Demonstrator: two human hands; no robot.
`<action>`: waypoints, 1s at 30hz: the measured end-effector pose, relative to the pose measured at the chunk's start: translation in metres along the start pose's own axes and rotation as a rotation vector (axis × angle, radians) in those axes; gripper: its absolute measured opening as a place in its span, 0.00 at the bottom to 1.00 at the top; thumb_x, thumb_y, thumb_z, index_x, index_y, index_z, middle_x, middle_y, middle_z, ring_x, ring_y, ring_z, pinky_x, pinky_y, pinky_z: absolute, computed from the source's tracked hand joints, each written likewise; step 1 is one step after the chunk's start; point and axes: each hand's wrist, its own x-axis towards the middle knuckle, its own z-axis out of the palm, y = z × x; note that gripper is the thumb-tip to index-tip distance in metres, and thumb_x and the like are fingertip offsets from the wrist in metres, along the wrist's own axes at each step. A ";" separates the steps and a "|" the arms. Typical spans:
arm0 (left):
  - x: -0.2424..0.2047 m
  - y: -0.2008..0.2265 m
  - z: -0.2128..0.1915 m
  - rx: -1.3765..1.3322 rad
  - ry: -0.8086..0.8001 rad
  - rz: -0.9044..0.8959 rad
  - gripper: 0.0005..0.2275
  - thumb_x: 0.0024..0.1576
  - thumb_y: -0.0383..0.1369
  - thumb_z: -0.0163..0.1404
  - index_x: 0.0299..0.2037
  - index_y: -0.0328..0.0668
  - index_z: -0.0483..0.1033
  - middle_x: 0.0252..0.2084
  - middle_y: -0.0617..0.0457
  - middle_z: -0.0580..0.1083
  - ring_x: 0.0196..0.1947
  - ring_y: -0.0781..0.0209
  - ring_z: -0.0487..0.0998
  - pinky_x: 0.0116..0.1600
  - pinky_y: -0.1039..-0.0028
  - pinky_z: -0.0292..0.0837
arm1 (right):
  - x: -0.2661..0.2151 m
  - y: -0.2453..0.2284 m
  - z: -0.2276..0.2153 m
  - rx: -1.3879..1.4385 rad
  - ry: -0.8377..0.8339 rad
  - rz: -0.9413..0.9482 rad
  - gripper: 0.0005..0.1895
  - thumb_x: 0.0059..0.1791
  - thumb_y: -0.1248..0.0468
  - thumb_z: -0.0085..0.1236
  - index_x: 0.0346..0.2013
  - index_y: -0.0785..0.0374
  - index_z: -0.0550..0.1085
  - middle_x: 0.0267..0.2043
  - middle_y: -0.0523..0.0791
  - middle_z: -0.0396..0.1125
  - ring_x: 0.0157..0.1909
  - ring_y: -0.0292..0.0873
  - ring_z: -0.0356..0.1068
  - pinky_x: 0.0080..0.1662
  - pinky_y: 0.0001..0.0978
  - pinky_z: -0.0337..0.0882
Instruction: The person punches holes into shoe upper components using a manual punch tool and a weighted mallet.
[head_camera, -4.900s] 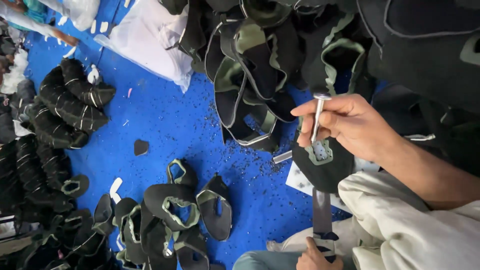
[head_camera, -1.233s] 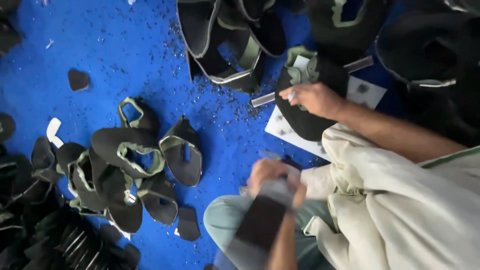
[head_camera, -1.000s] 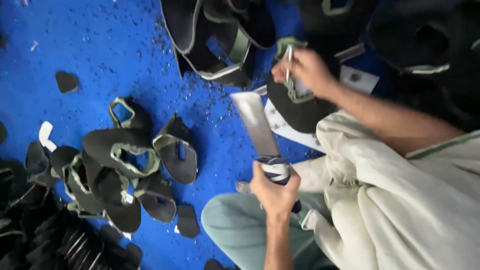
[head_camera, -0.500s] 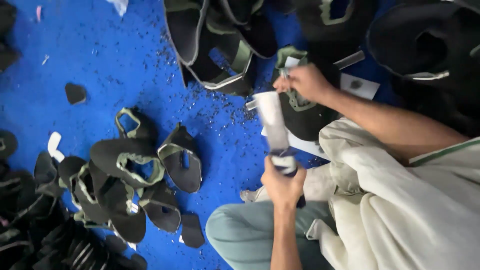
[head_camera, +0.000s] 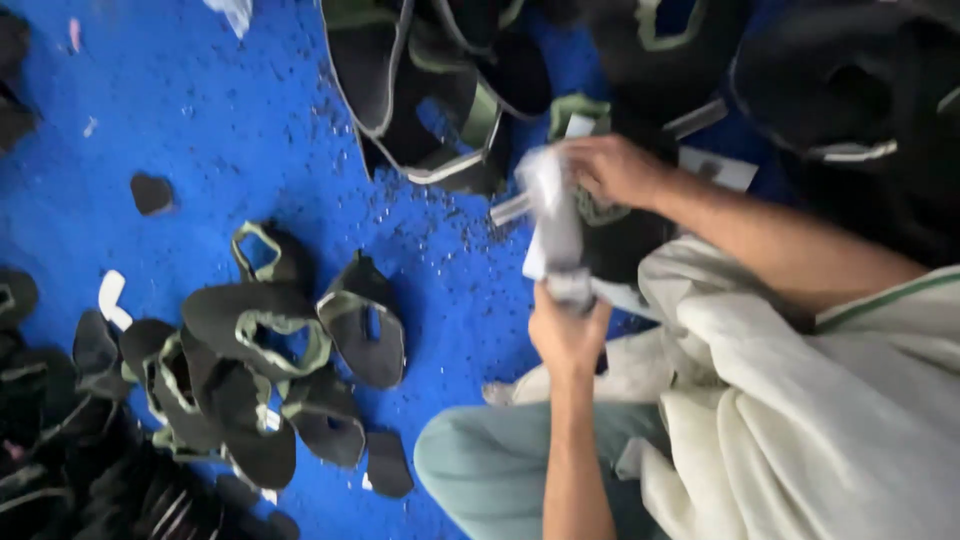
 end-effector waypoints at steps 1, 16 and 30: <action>-0.008 -0.004 -0.003 -0.059 0.036 -0.069 0.18 0.42 0.29 0.63 0.42 0.35 0.74 0.29 0.55 0.78 0.28 0.63 0.79 0.36 0.71 0.76 | 0.006 0.010 0.001 0.143 0.056 0.111 0.09 0.54 0.71 0.51 0.45 0.75 0.75 0.45 0.58 0.74 0.46 0.53 0.77 0.49 0.42 0.78; 0.011 0.041 -0.023 -0.121 0.238 0.213 0.18 0.46 0.38 0.60 0.43 0.41 0.71 0.33 0.49 0.77 0.29 0.57 0.77 0.36 0.71 0.72 | 0.015 -0.011 -0.009 0.017 0.114 0.141 0.10 0.55 0.67 0.54 0.43 0.73 0.77 0.42 0.54 0.76 0.46 0.47 0.77 0.48 0.39 0.76; -0.027 -0.029 -0.058 0.535 -0.151 0.115 0.22 0.51 0.42 0.62 0.50 0.37 0.74 0.46 0.39 0.74 0.47 0.35 0.72 0.49 0.49 0.66 | -0.063 0.063 -0.070 0.935 0.505 0.671 0.11 0.54 0.76 0.48 0.42 0.66 0.79 0.45 0.47 0.74 0.32 0.37 0.61 0.36 0.29 0.60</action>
